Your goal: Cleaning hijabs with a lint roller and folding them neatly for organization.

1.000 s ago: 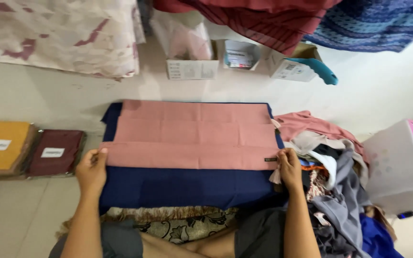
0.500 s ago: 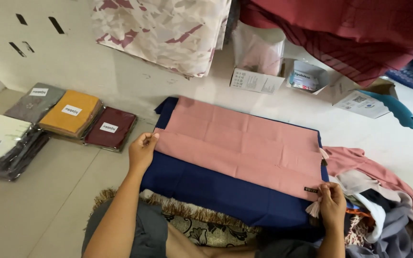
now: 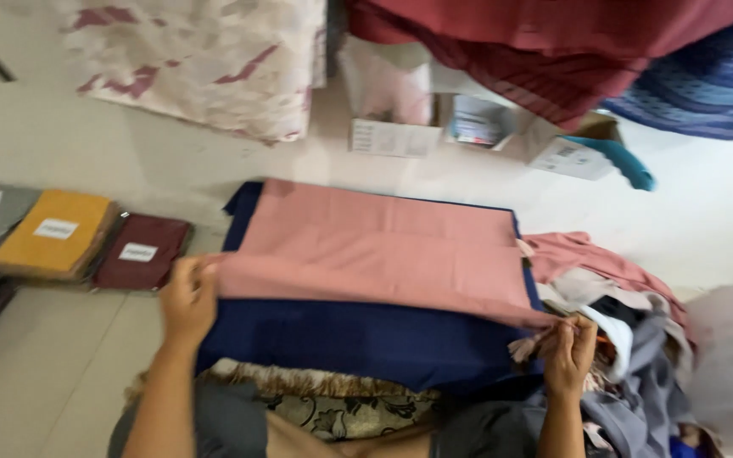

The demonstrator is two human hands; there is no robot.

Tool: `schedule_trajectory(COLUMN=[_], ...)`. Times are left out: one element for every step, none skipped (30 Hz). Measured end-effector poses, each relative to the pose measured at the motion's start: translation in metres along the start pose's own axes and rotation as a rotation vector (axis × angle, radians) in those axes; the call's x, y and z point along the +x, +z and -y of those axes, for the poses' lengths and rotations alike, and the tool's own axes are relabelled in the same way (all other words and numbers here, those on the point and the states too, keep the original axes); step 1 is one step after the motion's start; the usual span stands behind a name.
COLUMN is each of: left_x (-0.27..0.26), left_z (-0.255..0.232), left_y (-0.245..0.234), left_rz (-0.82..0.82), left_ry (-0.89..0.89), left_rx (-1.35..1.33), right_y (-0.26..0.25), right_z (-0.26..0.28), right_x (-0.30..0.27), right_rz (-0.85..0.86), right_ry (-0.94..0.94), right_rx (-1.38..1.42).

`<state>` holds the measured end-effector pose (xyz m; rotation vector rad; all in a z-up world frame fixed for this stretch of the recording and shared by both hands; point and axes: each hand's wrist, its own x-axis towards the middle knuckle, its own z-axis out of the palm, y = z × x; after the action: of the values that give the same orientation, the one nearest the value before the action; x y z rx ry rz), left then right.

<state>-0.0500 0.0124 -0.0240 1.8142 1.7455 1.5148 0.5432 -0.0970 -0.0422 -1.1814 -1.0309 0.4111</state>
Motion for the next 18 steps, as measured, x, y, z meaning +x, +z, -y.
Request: schedule_trajectory(left_x=[-0.003, -0.006, -0.015, -0.023, -0.032, -0.053, -0.071, -0.088, -0.085, -0.081, -0.079, -0.056, -0.054, -0.062, -0.047, -0.033, -0.014, -0.006], left_z=[-0.002, -0.004, -0.014, -0.024, -0.033, -0.021, -0.008, 0.005, 0.075, 0.138, 0.194, 0.134, 0.064, -0.013, -0.015, -0.016, -0.018, -0.017], left_y=[-0.010, -0.020, -0.032, -0.044, -0.057, -0.066, -0.074, -0.083, -0.084, -0.094, -0.113, -0.091, -0.078, -0.075, -0.059, -0.043, -0.027, -0.009], left_rz=[-0.020, -0.041, -0.030, -0.041, -0.053, -0.043, -0.075, -0.107, -0.100, 0.161, 0.427, 0.442, 0.219, -0.005, 0.007, 0.028, 0.038, 0.039], left_ry=[0.025, 0.050, 0.059, -0.021, -0.102, -0.095, -0.137, -0.180, -0.167, -0.283, -0.408, -0.398, -0.345, -0.290, -0.292, -0.180, -0.064, -0.061], left_rx=[0.014, 0.027, 0.019, 0.008, 0.000, -0.006, -0.047, -0.088, -0.094, -0.131, -0.159, -0.157, -0.045, 0.068, 0.065, 0.097, 0.126, 0.121], right_y=[-0.010, -0.020, -0.024, -0.027, -0.029, -0.048, -0.065, -0.083, -0.085, -0.088, -0.092, -0.093, -0.100, -0.106, -0.085, -0.064, -0.040, -0.020], right_z=[0.004, 0.008, 0.031, 0.053, 0.075, 0.076, 0.075, 0.075, 0.084, 0.092, 0.103, 0.087, 0.073, 0.058, 0.056, 0.054, 0.050, 0.045], right_x=[-0.006, -0.012, -0.023, -0.034, -0.045, -0.054, -0.062, -0.070, -0.067, -0.064, -0.065, -0.051, -0.040, -0.029, -0.013, 0.002, 0.024, 0.032], right_rz=[-0.052, -0.105, -0.120, -0.141, -0.161, -0.173, -0.175, -0.177, -0.193, -0.162, -0.131, -0.147, -0.086, -0.023, -0.026, 0.025, 0.074, 0.069], right_ry=[0.022, 0.044, 0.042, 0.028, 0.014, 0.013, -0.019, -0.050, -0.053, -0.085, -0.110, -0.107, -0.114, -0.119, -0.112, -0.015, 0.075, 0.073], right_rx=[-0.014, -0.027, -0.032, -0.076, -0.119, -0.124, -0.197, -0.270, -0.269, -0.195, -0.126, -0.131, -0.285, -0.438, -0.448, -0.527, -0.599, -0.601])
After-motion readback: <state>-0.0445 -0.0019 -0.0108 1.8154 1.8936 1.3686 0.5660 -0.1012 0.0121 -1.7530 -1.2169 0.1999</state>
